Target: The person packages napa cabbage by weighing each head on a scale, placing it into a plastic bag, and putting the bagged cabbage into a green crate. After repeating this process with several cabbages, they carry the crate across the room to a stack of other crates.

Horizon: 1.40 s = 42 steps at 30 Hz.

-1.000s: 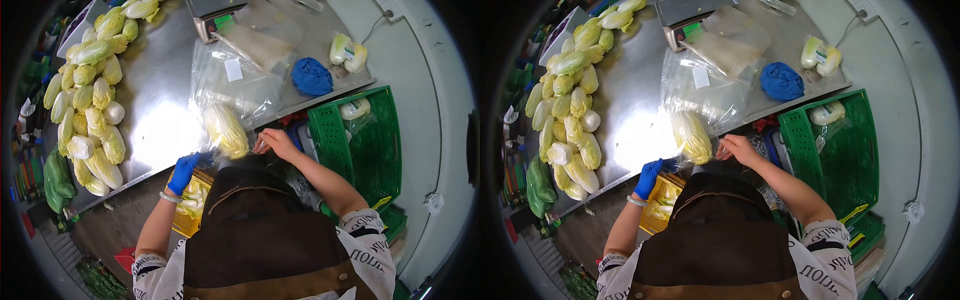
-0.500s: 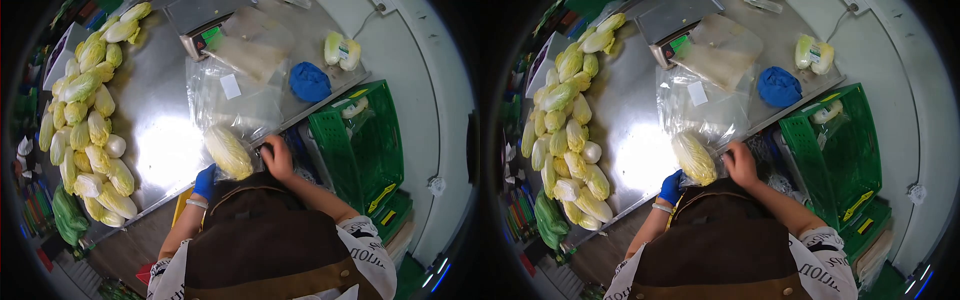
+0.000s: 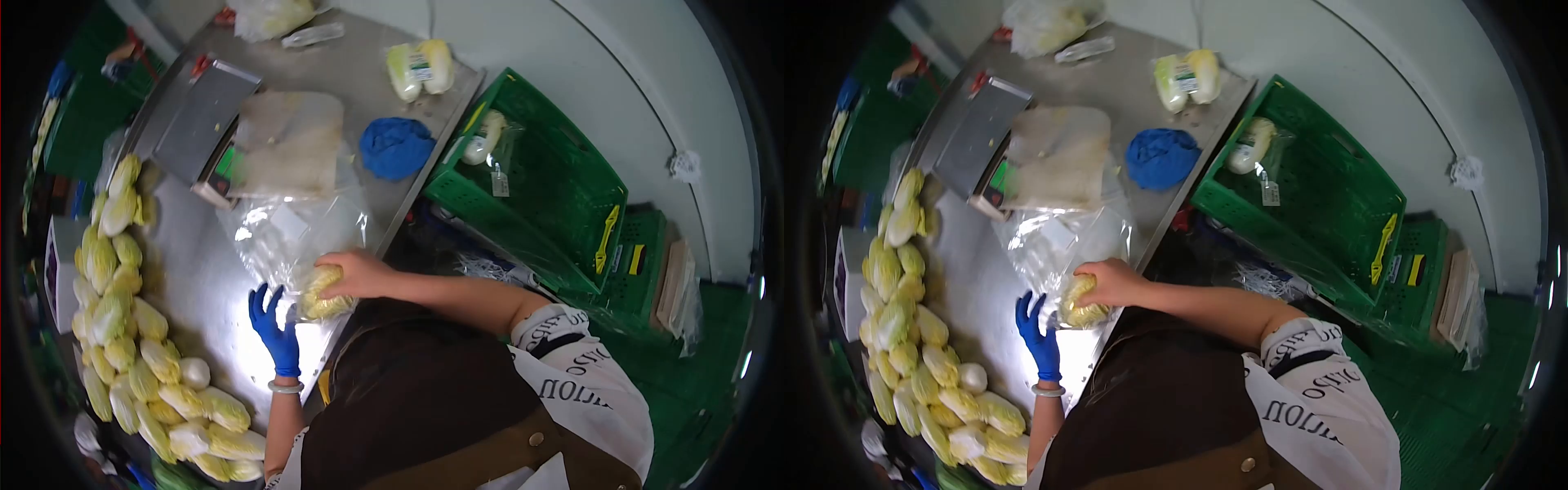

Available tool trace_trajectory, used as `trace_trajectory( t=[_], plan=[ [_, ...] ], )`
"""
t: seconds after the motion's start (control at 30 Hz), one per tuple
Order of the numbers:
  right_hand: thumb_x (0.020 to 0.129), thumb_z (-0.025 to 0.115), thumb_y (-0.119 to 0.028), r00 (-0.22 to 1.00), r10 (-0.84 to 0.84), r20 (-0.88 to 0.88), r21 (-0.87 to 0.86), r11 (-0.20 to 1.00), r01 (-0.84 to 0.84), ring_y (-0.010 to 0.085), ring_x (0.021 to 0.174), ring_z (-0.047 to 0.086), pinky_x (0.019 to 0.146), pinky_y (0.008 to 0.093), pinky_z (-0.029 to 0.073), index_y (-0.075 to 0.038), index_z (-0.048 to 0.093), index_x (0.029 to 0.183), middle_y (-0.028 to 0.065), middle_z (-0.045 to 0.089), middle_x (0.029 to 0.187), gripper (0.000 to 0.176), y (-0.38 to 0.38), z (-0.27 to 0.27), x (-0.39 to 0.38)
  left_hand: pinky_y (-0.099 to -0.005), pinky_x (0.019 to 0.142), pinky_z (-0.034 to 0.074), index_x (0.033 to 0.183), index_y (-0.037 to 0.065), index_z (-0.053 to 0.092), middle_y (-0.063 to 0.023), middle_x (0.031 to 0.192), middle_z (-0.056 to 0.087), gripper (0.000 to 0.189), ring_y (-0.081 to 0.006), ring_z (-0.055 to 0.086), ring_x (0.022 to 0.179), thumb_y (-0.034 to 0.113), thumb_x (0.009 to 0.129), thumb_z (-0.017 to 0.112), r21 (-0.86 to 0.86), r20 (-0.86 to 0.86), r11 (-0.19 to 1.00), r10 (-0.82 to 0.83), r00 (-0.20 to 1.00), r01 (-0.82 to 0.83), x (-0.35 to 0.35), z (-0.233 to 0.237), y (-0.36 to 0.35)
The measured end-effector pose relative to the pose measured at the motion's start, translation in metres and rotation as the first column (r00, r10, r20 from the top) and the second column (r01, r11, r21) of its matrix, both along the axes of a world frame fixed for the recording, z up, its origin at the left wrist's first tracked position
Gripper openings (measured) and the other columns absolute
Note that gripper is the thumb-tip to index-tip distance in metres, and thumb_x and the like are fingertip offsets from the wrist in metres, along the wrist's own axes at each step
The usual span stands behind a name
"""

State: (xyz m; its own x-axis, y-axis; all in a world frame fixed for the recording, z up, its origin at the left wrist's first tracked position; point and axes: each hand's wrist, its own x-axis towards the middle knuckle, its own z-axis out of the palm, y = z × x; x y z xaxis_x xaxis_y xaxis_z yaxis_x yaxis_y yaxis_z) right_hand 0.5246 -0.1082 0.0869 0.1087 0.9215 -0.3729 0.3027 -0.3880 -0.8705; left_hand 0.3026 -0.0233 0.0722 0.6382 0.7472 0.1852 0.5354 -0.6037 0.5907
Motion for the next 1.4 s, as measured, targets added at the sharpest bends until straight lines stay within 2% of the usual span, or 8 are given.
trace_trajectory(
  t=[0.1,0.23,0.43,0.6,0.97,1.1,1.2,1.4],
  plan=[
    [0.078,0.072,-0.037,0.857,-0.281,-0.432,-0.144,0.959,0.242,0.0243,0.09,0.064,0.077,0.0311,0.048,-0.009,0.067,0.107,0.0079,0.067,0.094,0.041,0.0,0.003,0.042,-0.0346,0.105,0.035,0.132,0.001,0.05,-0.0113,0.135,0.049,0.04,-0.0229,0.047,0.123,0.014,0.094,0.048,-0.921,0.362,0.238,0.241,0.9,0.307,0.018,-0.006,0.021],
    [0.086,0.065,-0.037,0.258,-0.409,-0.875,-0.309,0.883,0.353,0.0201,0.092,0.06,0.081,0.0335,0.049,-0.008,0.049,0.13,0.012,0.058,0.117,0.055,-0.043,0.035,0.112,-0.0331,0.101,0.041,0.139,-0.001,0.036,-0.0099,0.13,0.052,0.055,-0.0206,0.053,0.115,0.012,0.088,0.054,-0.856,0.429,0.375,0.127,0.895,0.357,0.085,0.036,-0.002],
    [0.078,0.073,-0.012,0.889,-0.439,-0.128,0.522,0.732,0.437,0.0288,0.127,0.038,0.104,0.0441,0.037,-0.01,0.011,0.148,0.0195,0.034,0.138,0.093,-0.109,0.037,0.134,-0.031,0.101,0.039,0.136,0.001,0.04,-0.0104,0.131,0.049,0.047,-0.0181,0.049,0.117,0.019,0.095,0.053,-0.887,0.451,0.247,0.277,0.848,0.391,0.245,0.05,-0.068],
    [0.073,0.067,-0.004,0.139,-0.748,-0.649,-0.027,0.205,0.978,0.0236,0.104,0.058,0.09,0.0363,0.047,-0.005,0.028,0.141,0.0147,0.055,0.119,0.078,-0.193,0.015,0.22,-0.0307,0.106,0.031,0.145,-0.003,0.026,-0.0119,0.141,0.04,0.062,-0.0186,0.039,0.128,0.027,0.097,0.051,-0.799,0.454,0.282,-0.296,0.84,0.531,0.357,0.04,-0.094],
    [0.078,0.072,-0.022,0.069,-0.899,-0.433,-0.084,0.117,0.99,0.0249,0.113,0.051,0.096,0.0381,0.041,-0.005,0.03,0.138,0.0128,0.049,0.126,0.075,-0.238,-0.165,0.356,-0.0387,0.098,0.042,0.127,0.008,0.054,-0.0121,0.123,0.059,0.06,-0.0242,0.056,0.109,0.056,0.092,0.046,-0.711,0.052,-0.655,0.313,0.948,0.256,0.522,-0.134,-0.14],
    [0.089,0.062,-0.038,0.24,-0.839,-0.488,-0.161,0.356,0.92,0.0238,0.114,0.051,0.099,0.0372,0.038,-0.005,0.031,0.141,0.0118,0.05,0.13,0.069,-0.24,-0.214,0.386,-0.0368,0.096,0.043,0.126,0.007,0.054,-0.0123,0.125,0.057,0.055,-0.0236,0.056,0.111,0.048,0.091,0.054,-0.882,0.128,-0.394,0.325,0.937,0.257,0.52,-0.128,-0.146],
    [0.095,0.049,-0.044,0.742,-0.609,0.279,-0.302,0.678,0.67,0.0346,0.115,0.054,0.097,0.0386,0.04,-0.004,0.046,0.133,0.0224,0.059,0.12,0.056,-0.297,-0.238,0.419,-0.032,0.098,0.042,0.134,0.004,0.047,-0.011,0.127,0.055,0.057,-0.0214,0.053,0.116,0.037,0.089,0.062,-0.957,0.282,0.054,-0.073,0.957,0.286,0.504,-0.129,-0.145],
    [0.086,0.057,-0.016,0.356,-0.501,0.789,0.2,0.757,0.621,0.033,0.079,0.059,0.074,0.0435,0.048,-0.003,0.058,0.111,0.0164,0.059,0.092,0.028,-0.246,-0.099,0.38,-0.0342,0.096,0.043,0.133,0.005,0.047,-0.011,0.128,0.053,0.046,-0.0212,0.053,0.114,0.009,0.089,0.062,-0.387,0.553,0.896,0.035,0.832,0.219,0.375,-0.005,-0.023]
  ],
)
